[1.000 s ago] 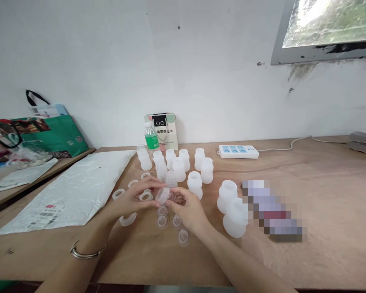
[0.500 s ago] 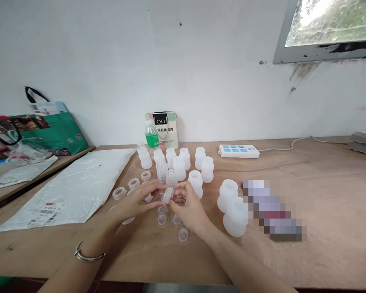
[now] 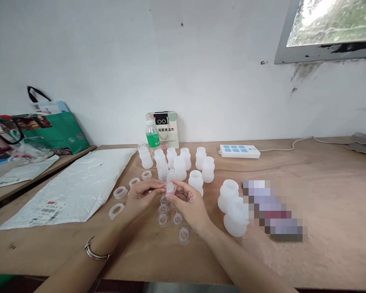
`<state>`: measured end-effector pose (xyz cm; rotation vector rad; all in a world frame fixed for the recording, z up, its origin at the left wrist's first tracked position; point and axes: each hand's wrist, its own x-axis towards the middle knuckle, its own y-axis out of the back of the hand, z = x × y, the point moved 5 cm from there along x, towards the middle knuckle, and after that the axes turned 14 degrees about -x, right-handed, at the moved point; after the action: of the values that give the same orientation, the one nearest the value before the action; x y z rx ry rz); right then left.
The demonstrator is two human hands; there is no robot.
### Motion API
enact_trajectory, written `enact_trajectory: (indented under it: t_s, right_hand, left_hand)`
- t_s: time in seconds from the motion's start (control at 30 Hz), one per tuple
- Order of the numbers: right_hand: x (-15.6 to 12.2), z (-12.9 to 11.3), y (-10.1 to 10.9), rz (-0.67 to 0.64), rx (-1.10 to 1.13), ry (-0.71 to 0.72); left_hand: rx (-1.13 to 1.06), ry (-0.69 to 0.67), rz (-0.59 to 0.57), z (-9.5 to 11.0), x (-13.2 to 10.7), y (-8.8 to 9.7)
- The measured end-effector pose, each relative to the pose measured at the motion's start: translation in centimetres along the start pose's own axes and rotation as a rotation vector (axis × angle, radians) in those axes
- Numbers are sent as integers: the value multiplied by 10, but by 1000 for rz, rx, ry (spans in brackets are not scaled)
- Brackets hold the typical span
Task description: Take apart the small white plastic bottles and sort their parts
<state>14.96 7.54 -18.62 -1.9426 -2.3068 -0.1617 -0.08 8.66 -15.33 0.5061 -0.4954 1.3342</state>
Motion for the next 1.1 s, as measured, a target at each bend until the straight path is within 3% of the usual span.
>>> enact_trajectory:
  t_s: [0.13,0.27,0.4,0.53,0.77,0.9,1.0,1.1]
  right_hand:
    - [-1,-3,4,77,-129,58]
    - [-6,-5,-6,-88,-89,59]
    - [-9,-12,-1,35,-187,114]
    - [-6,-11,-2,-68,-14,15]
    - [-6,-10,-7,-156,120,-95]
    - [-6,-7,-7,-112,99,-94]
    - [-5,-5,-5,-57,64,-86]
    - [-5,-5,-3,-30,44,-58]
  left_hand:
    - [-276,206,66,-11,1,-1]
    - [-412,401,14,-18,-1,-11]
    - [-543,580,3,-25,-7,-20]
    - [-625,708,-19,-29,-10,-19]
    - [-634,714,-63,-26,-8,-14]
    - [-593,694,-92,-27,-10,-19]
    - [-462,605,-102,-20,-9,-19]
    - [-207,430,-136,-4,-7,-20]
